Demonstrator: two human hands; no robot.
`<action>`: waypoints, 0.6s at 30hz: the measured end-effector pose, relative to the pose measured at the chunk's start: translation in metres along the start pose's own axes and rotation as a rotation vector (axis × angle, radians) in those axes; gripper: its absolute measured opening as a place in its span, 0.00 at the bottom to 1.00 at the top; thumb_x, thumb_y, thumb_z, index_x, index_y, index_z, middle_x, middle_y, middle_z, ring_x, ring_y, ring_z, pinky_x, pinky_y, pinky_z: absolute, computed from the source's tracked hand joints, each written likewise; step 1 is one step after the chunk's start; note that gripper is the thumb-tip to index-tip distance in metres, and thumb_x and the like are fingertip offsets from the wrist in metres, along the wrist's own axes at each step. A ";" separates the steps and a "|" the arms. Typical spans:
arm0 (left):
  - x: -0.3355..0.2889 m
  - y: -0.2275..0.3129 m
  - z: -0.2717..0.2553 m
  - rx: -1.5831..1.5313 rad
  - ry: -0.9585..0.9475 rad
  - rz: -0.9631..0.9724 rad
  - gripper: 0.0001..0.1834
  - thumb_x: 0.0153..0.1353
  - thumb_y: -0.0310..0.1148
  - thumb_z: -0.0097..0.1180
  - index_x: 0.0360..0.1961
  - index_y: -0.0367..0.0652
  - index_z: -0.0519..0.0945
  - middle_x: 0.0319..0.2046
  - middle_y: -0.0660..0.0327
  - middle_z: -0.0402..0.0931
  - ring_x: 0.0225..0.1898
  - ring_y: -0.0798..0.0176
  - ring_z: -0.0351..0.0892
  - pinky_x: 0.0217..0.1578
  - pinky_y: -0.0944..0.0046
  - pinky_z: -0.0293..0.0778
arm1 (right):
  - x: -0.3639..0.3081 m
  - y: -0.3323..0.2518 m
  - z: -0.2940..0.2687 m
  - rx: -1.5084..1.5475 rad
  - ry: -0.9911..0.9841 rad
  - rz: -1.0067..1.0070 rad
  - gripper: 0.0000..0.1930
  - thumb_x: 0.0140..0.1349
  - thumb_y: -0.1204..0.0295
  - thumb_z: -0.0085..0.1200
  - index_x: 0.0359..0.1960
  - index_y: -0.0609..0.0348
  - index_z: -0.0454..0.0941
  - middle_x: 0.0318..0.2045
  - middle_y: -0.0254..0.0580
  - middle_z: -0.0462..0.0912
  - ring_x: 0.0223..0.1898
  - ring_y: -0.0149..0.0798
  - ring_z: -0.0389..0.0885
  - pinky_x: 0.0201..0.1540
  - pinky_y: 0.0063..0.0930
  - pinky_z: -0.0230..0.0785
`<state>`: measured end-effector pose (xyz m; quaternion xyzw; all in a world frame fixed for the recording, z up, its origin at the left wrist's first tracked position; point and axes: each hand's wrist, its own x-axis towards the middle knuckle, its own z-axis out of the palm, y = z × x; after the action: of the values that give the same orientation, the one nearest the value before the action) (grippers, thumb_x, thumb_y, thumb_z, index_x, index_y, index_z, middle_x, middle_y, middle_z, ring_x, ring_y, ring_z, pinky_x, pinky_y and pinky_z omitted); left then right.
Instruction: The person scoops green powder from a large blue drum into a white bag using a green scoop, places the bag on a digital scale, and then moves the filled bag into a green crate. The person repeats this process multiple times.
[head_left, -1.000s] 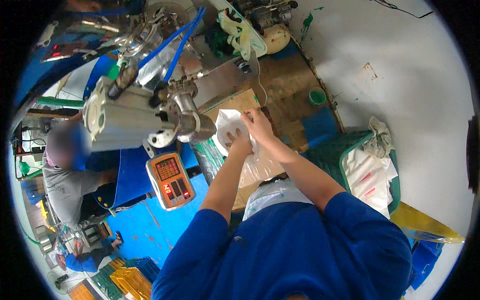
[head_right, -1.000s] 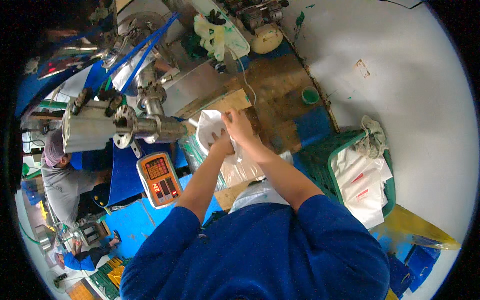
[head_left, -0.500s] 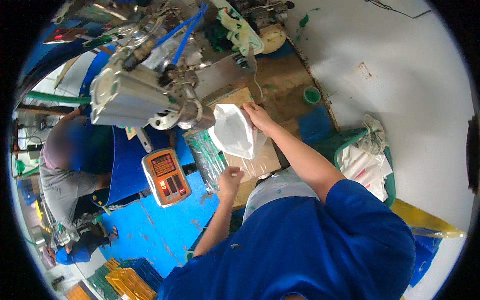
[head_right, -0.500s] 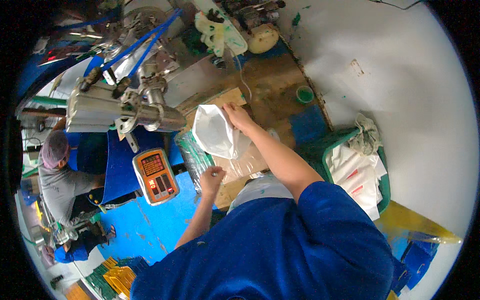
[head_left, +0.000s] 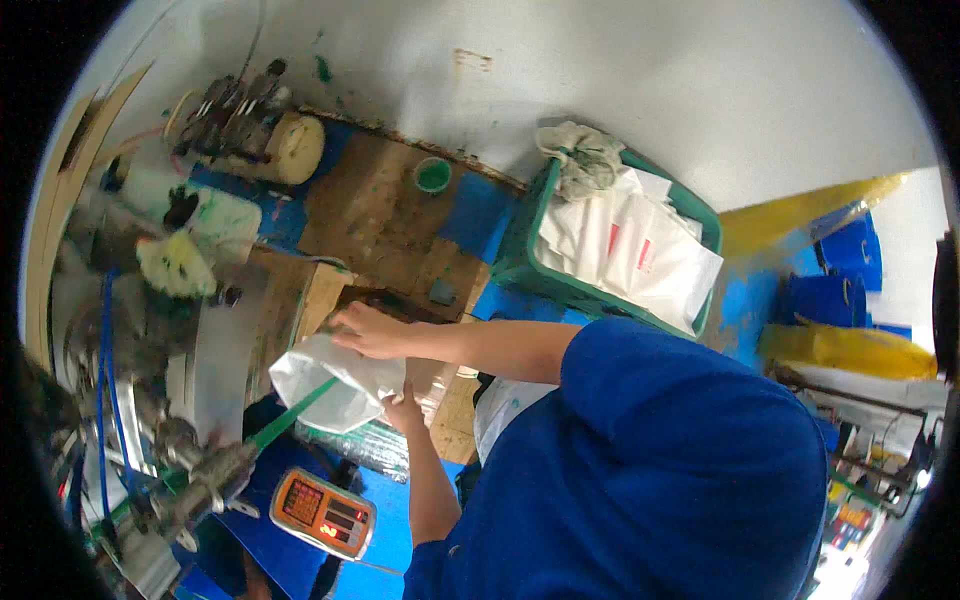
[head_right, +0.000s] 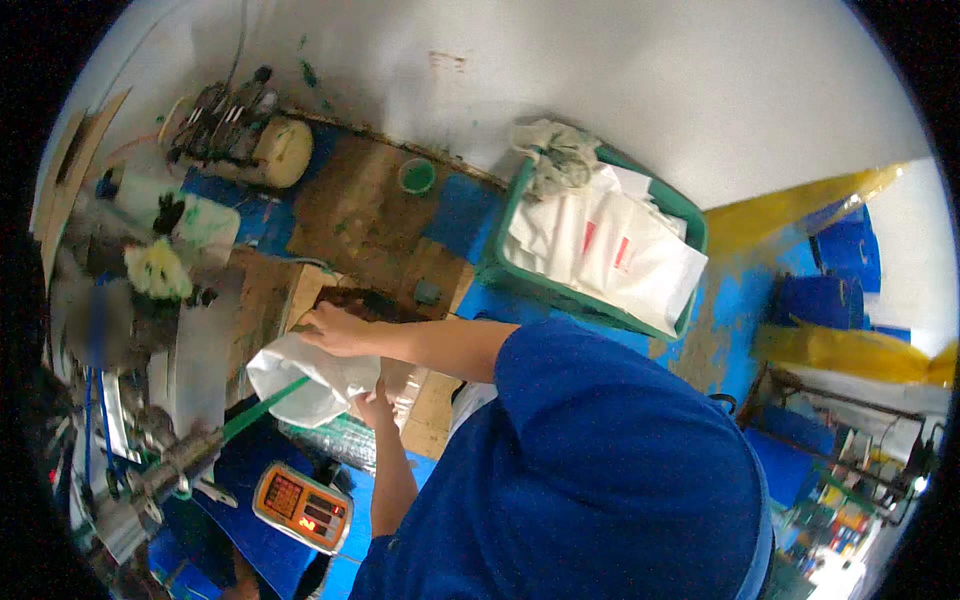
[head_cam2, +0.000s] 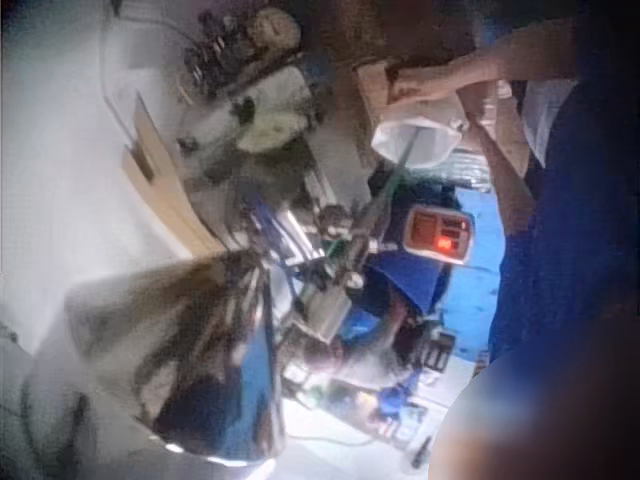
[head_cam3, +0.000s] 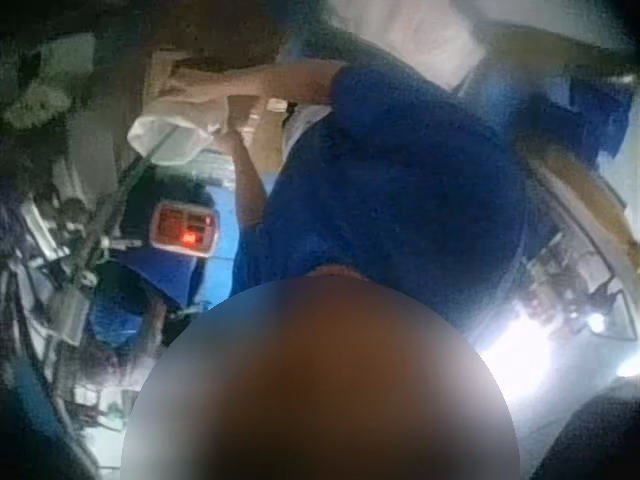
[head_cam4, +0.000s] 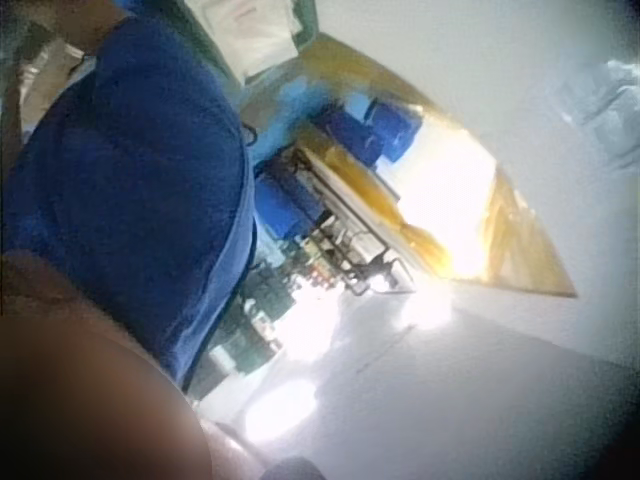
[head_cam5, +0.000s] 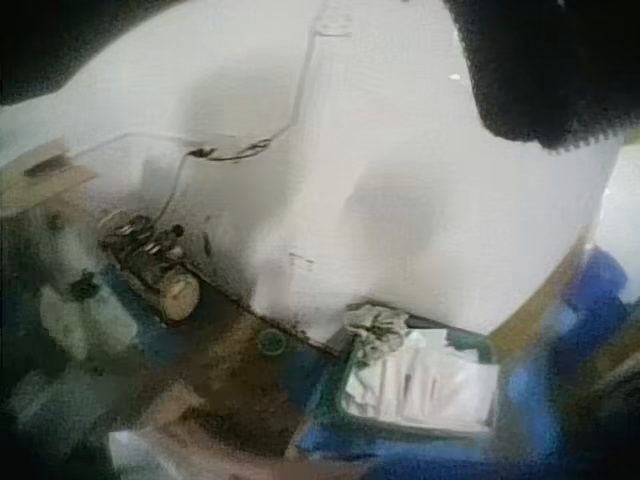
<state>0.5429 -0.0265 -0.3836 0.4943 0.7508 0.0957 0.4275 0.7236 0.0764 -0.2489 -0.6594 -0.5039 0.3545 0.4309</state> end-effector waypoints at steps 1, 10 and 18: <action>-0.009 -0.002 -0.005 -0.205 -0.108 -0.111 0.23 0.50 0.44 0.64 0.39 0.38 0.71 0.29 0.52 0.76 0.24 0.57 0.78 0.19 0.63 0.72 | -0.021 0.016 -0.023 -0.078 0.109 -0.050 0.18 0.54 0.59 0.54 0.39 0.60 0.76 0.34 0.53 0.76 0.41 0.52 0.73 0.47 0.41 0.65; -0.084 -0.050 -0.032 0.075 -0.426 -0.204 0.12 0.53 0.35 0.56 0.37 0.43 0.75 0.21 0.60 0.75 0.14 0.67 0.73 0.11 0.68 0.68 | -0.214 0.235 -0.334 -0.586 1.190 1.429 0.34 0.50 0.52 0.57 0.53 0.63 0.64 0.46 0.51 0.73 0.53 0.52 0.66 0.51 0.49 0.62; -0.108 0.005 -0.022 0.093 -0.310 -0.088 0.11 0.52 0.38 0.56 0.33 0.43 0.78 0.23 0.61 0.76 0.21 0.68 0.75 0.17 0.68 0.70 | -0.252 0.280 -0.377 -0.028 1.520 0.584 0.22 0.60 0.57 0.46 0.44 0.66 0.67 0.40 0.59 0.76 0.42 0.55 0.74 0.49 0.39 0.64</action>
<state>0.5463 -0.1065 -0.3083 0.4892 0.7004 -0.0352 0.5185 1.1033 -0.2815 -0.3576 -0.8300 0.1139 -0.0980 0.5371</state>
